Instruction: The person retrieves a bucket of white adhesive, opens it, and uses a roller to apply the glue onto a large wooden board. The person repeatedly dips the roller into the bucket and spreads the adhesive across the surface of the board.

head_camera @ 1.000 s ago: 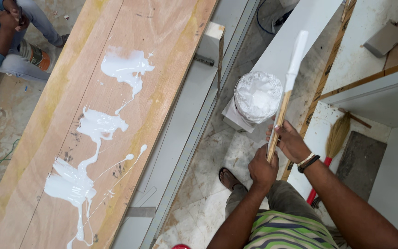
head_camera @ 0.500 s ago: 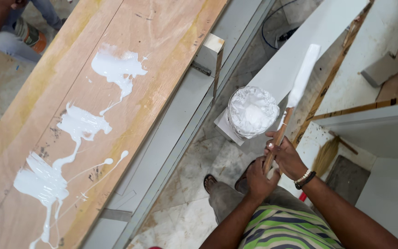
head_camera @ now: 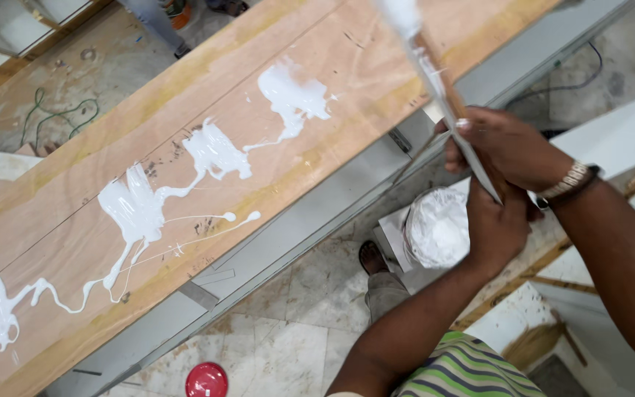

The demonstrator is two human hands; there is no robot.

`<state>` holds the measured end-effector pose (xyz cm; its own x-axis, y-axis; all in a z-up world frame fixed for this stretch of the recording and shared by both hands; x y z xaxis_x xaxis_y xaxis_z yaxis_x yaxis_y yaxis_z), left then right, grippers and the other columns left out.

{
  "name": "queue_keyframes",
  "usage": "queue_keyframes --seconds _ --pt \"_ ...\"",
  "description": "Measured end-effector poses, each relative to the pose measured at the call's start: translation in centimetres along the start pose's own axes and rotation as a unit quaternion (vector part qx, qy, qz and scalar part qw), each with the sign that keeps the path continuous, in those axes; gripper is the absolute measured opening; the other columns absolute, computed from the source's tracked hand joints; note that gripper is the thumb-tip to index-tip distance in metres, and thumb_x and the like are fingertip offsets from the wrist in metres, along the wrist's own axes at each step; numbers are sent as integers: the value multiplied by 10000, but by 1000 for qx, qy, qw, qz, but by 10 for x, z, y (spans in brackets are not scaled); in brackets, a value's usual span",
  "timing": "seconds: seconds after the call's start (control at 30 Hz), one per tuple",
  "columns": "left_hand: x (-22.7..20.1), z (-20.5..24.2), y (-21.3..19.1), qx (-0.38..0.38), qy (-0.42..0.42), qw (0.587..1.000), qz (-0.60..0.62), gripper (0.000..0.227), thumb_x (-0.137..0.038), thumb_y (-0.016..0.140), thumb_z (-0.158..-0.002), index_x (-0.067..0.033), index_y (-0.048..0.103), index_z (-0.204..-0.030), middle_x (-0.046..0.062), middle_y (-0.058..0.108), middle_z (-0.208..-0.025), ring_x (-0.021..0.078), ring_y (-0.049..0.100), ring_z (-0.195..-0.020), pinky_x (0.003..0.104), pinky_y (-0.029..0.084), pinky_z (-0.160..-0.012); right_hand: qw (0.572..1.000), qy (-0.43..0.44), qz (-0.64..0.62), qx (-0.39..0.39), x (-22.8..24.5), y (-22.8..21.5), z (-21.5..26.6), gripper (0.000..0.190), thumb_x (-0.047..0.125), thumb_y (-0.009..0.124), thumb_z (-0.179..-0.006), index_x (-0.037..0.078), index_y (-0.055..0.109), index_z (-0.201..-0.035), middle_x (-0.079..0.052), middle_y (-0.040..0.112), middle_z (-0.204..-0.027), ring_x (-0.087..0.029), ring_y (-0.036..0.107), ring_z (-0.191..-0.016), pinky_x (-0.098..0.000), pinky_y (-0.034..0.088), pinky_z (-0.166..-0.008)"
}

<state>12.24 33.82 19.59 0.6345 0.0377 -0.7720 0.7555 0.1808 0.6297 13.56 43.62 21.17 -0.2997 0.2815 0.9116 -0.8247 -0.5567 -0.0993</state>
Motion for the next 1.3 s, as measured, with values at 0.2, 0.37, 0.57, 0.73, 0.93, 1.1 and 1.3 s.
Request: queue_keyframes --seconds 0.2,0.37,0.57,0.73,0.93,1.1,1.3 --pt "105 -106 -27 -76 -107 988 77 155 -194 471 -1114 -63 504 -1039 23 555 -725 117 552 -509 275 445 -438 980 144 133 -39 -64 -40 -122 451 367 483 -1073 -57 629 -1121 -123 644 -770 -235 649 -628 -384 571 -608" --pt "217 -137 -6 2 -222 941 255 344 -348 450 -1200 -109 444 -952 -24 458 -693 105 527 -549 294 435 -466 935 199 287 -54 -98 -101 -135 605 481 514 -1050 -81 715 -959 -199 748 -785 -281 736 -666 -428 599 -669" --pt "288 -140 -11 -126 -257 929 236 262 -387 443 -1153 -172 592 -1157 -66 656 -940 86 644 -900 308 504 -752 797 143 574 -122 -69 -126 -144 568 553 572 -982 9 731 -1016 -211 771 -894 -349 741 -846 -476 580 -825" --pt "292 -160 11 -90 -196 938 273 353 -514 428 -1171 -202 539 -1047 -77 563 -843 98 532 -745 287 457 -652 885 139 442 -43 -95 -143 -164 596 581 564 -969 8 699 -1058 -252 737 -1009 -377 709 -944 -486 563 -862" --pt "251 -186 62 17 -242 850 468 826 -937 275 -949 -136 446 -839 15 487 -671 193 540 -621 323 485 -591 965 139 219 33 -95 -180 -168 482 456 536 -963 22 694 -1103 -221 775 -990 -370 728 -934 -511 577 -862" --pt "259 -207 90 -125 -162 942 268 674 -821 291 -1000 -196 543 -1005 -18 479 -774 150 501 -696 318 456 -653 800 25 598 -20 -49 -210 -183 459 475 647 -927 53 707 -1097 -208 736 -980 -390 709 -933 -509 567 -840" --pt "280 -242 119 -86 -139 910 381 761 -896 333 -1023 -177 520 -856 -50 455 -624 130 454 -522 254 391 -461 877 21 472 90 -51 -248 -192 543 534 560 -992 19 708 -1084 -188 773 -952 -340 747 -896 -459 585 -854"
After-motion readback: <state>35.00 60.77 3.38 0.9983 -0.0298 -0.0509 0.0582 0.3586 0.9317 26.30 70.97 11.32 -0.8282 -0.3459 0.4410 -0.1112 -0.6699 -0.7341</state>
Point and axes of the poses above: each hand's wrist, its own z-axis away from the middle knuckle, its own y-axis out of the palm, x = y × z, the point moved 10 cm from there along -z, towards the middle knuckle
